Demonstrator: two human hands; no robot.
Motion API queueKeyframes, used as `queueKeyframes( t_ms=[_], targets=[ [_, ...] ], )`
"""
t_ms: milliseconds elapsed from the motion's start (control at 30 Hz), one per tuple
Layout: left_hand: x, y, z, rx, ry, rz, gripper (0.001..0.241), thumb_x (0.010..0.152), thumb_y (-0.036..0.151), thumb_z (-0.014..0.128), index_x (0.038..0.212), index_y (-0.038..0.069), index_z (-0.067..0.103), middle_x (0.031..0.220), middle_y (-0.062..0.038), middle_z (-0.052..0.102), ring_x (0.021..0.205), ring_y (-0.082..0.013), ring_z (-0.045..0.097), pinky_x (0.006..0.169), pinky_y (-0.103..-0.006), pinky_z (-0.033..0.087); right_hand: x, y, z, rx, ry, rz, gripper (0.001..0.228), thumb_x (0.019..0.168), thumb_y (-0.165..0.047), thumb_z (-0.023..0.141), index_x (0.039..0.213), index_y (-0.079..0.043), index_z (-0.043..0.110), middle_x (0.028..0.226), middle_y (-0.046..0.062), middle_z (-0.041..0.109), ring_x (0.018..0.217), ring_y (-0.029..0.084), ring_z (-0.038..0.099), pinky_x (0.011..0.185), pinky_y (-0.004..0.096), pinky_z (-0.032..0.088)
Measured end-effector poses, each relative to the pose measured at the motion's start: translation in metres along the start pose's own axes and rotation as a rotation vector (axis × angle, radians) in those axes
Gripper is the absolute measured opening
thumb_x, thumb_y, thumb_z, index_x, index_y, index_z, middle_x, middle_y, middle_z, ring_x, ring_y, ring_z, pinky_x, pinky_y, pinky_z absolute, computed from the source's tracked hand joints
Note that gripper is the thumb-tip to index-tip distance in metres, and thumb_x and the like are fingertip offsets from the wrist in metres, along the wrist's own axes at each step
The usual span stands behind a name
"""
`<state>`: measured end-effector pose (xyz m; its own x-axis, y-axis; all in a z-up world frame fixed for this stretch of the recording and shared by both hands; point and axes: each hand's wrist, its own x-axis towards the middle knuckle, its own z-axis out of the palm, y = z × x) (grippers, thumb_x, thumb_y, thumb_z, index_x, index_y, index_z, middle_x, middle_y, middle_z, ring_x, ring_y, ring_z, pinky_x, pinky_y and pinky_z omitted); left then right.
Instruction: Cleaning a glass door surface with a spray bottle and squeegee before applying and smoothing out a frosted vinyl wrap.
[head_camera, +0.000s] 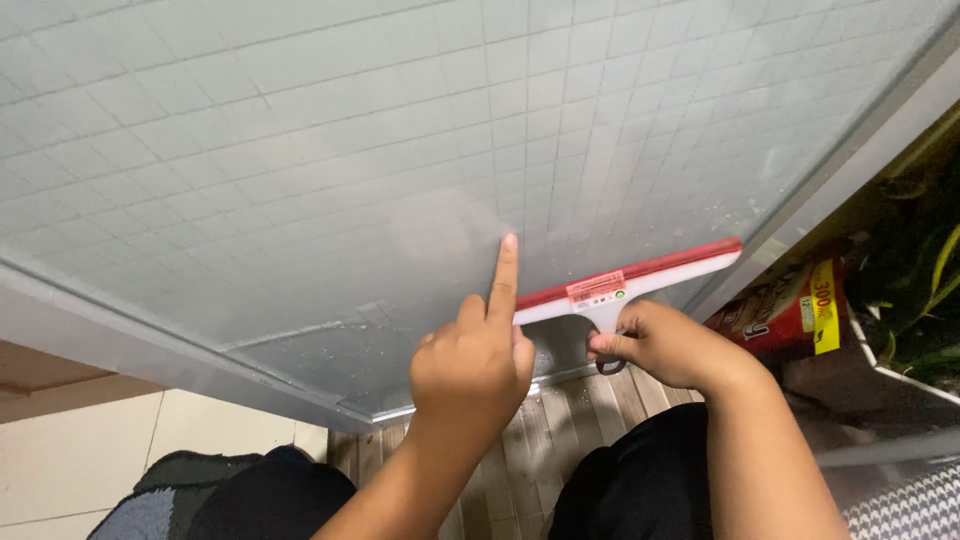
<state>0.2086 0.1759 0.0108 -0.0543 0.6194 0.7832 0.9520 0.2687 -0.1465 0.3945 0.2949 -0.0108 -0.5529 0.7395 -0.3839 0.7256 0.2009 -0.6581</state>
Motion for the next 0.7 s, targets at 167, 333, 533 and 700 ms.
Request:
queueKeyframes(
  t_ms=[167, 333, 533, 700],
  targets=[
    [-0.014, -0.008, -0.001, 0.154, -0.05, 0.053, 0.088, 0.064, 0.02, 0.053, 0.151, 0.026, 0.058, 0.061, 0.009, 0.028, 0.04, -0.0107, 0.021, 0.035, -0.0245, 0.026, -0.003, -0.005, -0.008, 0.035, -0.084, 0.076, 0.035, 0.098, -0.035, 0.066, 0.082, -0.009, 0.083, 0.075, -0.003, 0.077, 0.074, 0.01, 0.065, 0.077, 0.024, 0.05],
    [-0.019, -0.015, 0.001, 0.137, -0.057, 0.1, 0.084, 0.067, 0.019, 0.052, 0.151, 0.025, 0.059, 0.062, 0.008, 0.028, 0.04, -0.0101, 0.021, 0.035, -0.0241, 0.027, 0.002, 0.005, -0.004, 0.013, -0.079, 0.068, 0.034, 0.097, -0.038, 0.067, 0.082, -0.011, 0.082, 0.075, -0.003, 0.075, 0.075, 0.01, 0.064, 0.077, 0.024, 0.05],
    [-0.04, -0.047, -0.002, -0.465, -0.645, -0.15, 0.079, 0.083, 0.032, 0.063, 0.158, 0.029, 0.037, 0.117, -0.002, 0.073, 0.056, -0.0363, 0.069, 0.043, -0.0487, 0.053, 0.008, 0.02, 0.0, -0.143, -0.062, 0.138, 0.057, 0.099, -0.044, 0.073, 0.063, -0.01, 0.046, 0.064, 0.001, 0.037, 0.059, 0.017, 0.033, 0.057, 0.033, 0.028],
    [-0.066, -0.09, -0.016, -0.618, -1.322, -0.899, 0.038, 0.082, 0.043, 0.059, 0.116, 0.027, 0.062, 0.094, 0.008, 0.064, 0.092, -0.0155, 0.065, 0.083, -0.0329, 0.047, 0.008, 0.003, 0.009, -0.362, -0.098, 0.223, 0.048, 0.094, -0.052, 0.064, 0.089, -0.008, 0.081, 0.088, 0.001, 0.082, 0.083, 0.014, 0.069, 0.08, 0.025, 0.048]
  ],
)
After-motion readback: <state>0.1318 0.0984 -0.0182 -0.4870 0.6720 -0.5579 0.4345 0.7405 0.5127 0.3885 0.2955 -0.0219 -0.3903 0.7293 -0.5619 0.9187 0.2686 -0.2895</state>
